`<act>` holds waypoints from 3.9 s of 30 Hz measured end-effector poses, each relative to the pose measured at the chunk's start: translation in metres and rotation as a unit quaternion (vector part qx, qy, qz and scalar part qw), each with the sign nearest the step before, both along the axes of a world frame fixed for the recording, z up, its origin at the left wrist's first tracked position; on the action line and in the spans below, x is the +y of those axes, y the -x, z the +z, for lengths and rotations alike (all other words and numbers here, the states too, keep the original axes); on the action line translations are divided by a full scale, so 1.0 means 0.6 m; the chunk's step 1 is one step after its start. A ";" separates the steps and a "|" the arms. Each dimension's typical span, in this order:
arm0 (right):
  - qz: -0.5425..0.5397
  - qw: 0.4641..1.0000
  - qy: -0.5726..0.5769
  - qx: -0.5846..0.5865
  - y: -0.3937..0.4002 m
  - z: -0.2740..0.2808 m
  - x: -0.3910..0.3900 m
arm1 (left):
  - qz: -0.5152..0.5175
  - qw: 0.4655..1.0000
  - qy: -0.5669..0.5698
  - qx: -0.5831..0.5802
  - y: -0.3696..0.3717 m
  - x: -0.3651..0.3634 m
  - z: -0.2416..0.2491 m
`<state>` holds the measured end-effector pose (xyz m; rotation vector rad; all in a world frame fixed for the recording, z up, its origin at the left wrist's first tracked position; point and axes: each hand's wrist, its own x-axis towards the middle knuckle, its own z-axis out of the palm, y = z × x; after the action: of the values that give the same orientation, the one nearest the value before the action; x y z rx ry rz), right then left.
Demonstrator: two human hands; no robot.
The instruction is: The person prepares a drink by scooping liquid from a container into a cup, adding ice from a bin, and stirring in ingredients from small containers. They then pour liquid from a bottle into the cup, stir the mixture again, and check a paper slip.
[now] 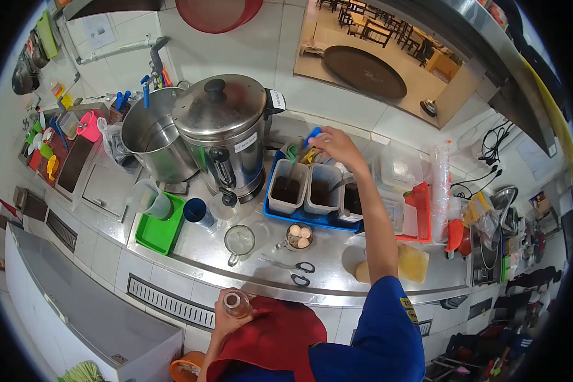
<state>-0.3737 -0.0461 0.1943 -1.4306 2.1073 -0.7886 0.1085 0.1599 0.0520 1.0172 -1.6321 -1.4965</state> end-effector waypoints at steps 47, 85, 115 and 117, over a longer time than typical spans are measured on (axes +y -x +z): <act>0.266 0.789 0.312 0.457 -0.085 -0.136 0.083 | -0.023 1.000 0.009 -0.020 0.023 -0.021 0.005; -0.113 0.937 0.270 -0.191 -0.223 -0.057 0.372 | -0.170 0.936 -0.028 -0.306 0.216 -0.095 0.082; -0.157 0.927 0.268 -0.210 -0.214 -0.044 0.356 | -0.162 0.950 0.032 -0.264 0.203 -0.094 0.058; -0.161 0.926 0.267 -0.213 -0.213 -0.038 0.355 | -0.160 0.949 0.027 -0.270 0.203 -0.094 0.059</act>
<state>-0.2456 0.1668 0.1714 -1.0110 1.8715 -1.7386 -0.0133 0.1036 0.0875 1.2526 -2.3025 -1.4378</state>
